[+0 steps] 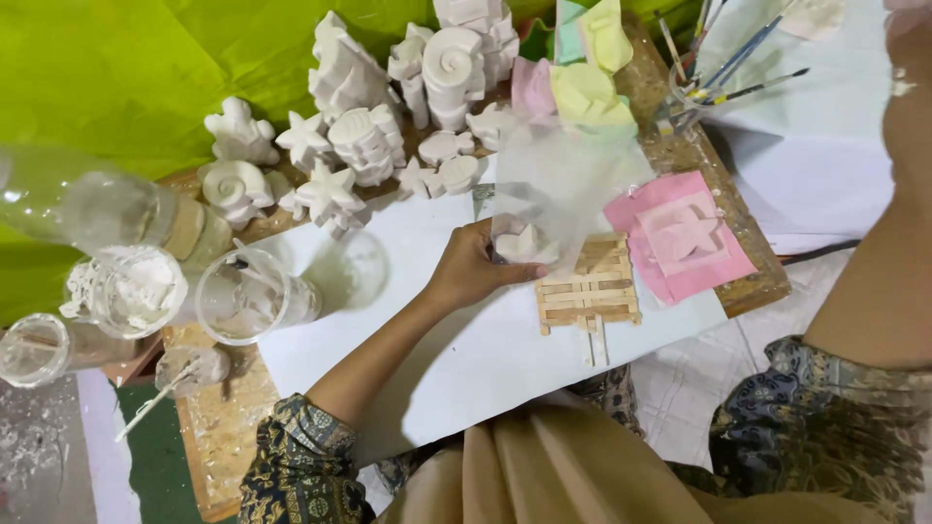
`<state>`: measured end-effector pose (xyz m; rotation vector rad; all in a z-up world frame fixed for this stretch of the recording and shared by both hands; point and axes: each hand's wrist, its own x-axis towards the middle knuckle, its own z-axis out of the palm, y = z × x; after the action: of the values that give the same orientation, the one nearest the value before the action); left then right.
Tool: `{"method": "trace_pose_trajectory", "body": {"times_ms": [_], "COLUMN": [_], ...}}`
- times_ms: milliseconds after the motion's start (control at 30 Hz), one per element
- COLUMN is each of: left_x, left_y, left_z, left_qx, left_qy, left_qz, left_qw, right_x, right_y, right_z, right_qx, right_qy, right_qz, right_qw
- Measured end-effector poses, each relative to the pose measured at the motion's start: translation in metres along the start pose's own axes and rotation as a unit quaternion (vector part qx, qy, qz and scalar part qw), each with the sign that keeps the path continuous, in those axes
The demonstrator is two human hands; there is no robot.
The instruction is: The person wipes a star-shaped clay figure with a cloth and then places it inside a clear plastic bag using a thin tool to assist with positioning.
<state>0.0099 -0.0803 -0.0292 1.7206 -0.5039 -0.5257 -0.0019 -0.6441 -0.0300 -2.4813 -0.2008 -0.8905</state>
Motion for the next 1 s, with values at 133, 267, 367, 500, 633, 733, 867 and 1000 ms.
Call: {"method": "trace_pose_trajectory", "body": {"times_ms": [133,267,367,500,633,733,867,1000], "left_x": [0.009,0.014,0.016,0.022,0.023,0.025,0.023,0.023], "left_y": [0.003,0.003,-0.002,-0.011,-0.009,-0.009,-0.007,-0.003], "left_z": [0.013,0.024,0.031,0.038,0.039,0.039,0.038,0.037], "left_qx": [-0.008,-0.019,-0.015,-0.021,-0.014,0.001,-0.007,0.002], "left_qy": [-0.036,-0.058,-0.067,-0.07,-0.072,-0.068,-0.062,-0.063], "left_qz": [0.014,0.037,0.03,0.03,0.038,0.041,0.017,0.017], "left_qw": [0.999,0.997,0.997,0.997,0.997,0.997,0.998,0.998], "right_x": [0.028,0.045,0.054,0.065,0.068,0.063,0.067,0.067], "right_y": [-0.151,-0.133,-0.122,-0.139,-0.138,-0.112,-0.126,-0.137], "right_z": [-0.007,0.009,0.031,0.042,0.049,0.058,0.054,0.047], "right_qx": [-0.009,-0.056,-0.042,-0.035,-0.032,-0.105,-0.108,-0.121], "right_qy": [0.029,-0.097,-0.133,-0.182,-0.197,-0.197,-0.211,-0.209], "right_qz": [0.113,0.099,0.101,0.142,0.178,0.128,0.153,0.112], "right_qw": [0.993,0.989,0.985,0.972,0.964,0.966,0.959,0.964]}}
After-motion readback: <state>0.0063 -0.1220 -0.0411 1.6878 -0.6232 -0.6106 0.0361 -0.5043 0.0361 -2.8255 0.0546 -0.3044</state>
